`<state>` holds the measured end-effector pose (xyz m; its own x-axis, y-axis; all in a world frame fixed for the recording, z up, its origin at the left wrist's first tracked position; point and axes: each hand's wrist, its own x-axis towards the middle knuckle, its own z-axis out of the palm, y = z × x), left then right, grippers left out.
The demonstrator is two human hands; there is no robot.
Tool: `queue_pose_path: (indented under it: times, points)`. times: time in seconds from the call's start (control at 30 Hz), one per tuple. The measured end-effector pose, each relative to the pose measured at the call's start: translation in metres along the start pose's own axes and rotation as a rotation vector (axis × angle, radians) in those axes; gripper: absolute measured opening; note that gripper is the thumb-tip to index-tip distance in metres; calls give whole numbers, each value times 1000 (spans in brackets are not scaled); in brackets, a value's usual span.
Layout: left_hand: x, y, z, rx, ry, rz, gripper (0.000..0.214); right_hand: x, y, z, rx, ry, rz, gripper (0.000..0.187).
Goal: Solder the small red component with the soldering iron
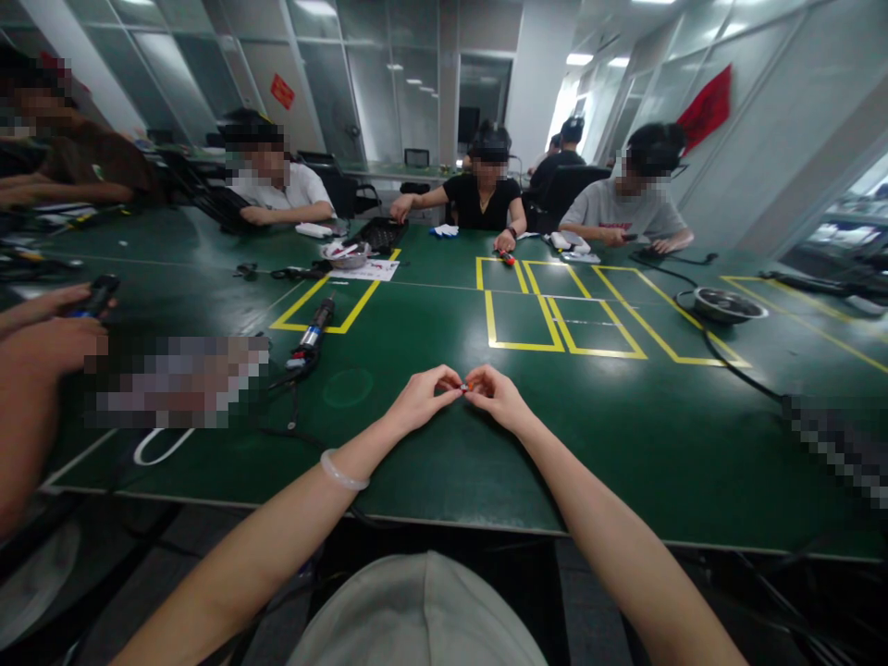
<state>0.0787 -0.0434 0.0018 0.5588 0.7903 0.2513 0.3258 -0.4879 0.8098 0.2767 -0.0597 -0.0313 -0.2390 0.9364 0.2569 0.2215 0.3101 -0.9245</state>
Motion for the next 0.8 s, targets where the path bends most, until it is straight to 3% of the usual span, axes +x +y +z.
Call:
queue_pose_path:
  times: [0.23, 0.6, 0.8]
  points:
    - [1, 0, 1, -17, 14, 14, 17, 0, -4, -2, -57, 11, -25, 20]
    - [3, -15, 4, -136, -15, -74, 24, -4, -11, -2, -169, -19, -66, 15]
    - [2, -9, 5, -106, -19, -82, 25, -4, -12, -3, -221, -22, -67, 14]
